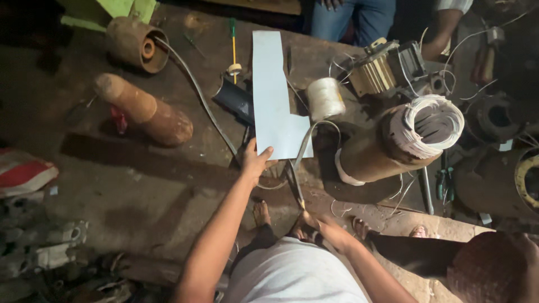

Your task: The person assembles a cylindrical electrical component by wrapping white tape around a wound coil, cutting a strip of white material with scissors, and inserting it into the coil. They then use a wooden mallet to tap the assembly and continue adjusting the internal components.

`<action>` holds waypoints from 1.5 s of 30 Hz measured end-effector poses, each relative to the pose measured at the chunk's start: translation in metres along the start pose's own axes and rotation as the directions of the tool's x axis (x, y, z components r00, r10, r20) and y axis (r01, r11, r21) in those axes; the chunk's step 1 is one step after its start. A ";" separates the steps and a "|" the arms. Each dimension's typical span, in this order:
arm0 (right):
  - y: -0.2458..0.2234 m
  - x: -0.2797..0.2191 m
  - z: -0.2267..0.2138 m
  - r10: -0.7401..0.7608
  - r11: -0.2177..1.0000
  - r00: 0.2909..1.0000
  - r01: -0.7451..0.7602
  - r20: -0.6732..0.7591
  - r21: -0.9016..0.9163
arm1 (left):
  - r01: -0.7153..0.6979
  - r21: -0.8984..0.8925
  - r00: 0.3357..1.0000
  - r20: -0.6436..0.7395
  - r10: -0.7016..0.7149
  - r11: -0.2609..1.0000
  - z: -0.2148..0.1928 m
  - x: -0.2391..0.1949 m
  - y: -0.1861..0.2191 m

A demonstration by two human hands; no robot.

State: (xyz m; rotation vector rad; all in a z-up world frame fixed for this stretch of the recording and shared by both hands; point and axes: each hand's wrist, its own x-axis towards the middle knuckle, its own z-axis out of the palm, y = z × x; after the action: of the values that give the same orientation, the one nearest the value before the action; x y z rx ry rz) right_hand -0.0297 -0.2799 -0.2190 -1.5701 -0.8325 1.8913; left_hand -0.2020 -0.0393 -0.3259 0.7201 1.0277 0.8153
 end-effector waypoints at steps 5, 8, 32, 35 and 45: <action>-0.003 0.037 0.014 0.097 0.991 0.993 -0.089 -0.074 0.100 | -0.026 -0.016 0.997 -0.078 0.025 1.000 0.019 -0.034 0.013; -0.009 0.056 0.018 0.013 0.992 0.994 0.000 -0.107 0.123 | -0.064 0.003 0.994 -0.091 0.064 0.998 0.025 -0.048 0.020; -0.002 0.058 0.029 0.013 0.993 0.994 0.000 -0.106 0.121 | -0.103 -0.026 0.994 -0.043 0.102 0.994 0.011 -0.059 0.004; 0.003 0.057 0.032 -0.148 0.988 0.978 0.153 -0.147 0.022 | -0.066 -0.047 0.997 -0.041 0.064 0.997 0.009 -0.058 0.002; -0.027 0.079 0.028 0.055 0.965 0.986 -0.012 -0.155 0.264 | 0.034 0.005 0.999 -0.022 -0.034 0.999 0.000 -0.088 0.006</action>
State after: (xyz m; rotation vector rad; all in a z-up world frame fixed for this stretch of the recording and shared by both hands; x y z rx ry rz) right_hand -0.0706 -0.2070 -0.2469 -1.5538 -0.4668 1.7855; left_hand -0.2288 -0.1108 -0.2825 0.6979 1.0600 0.7925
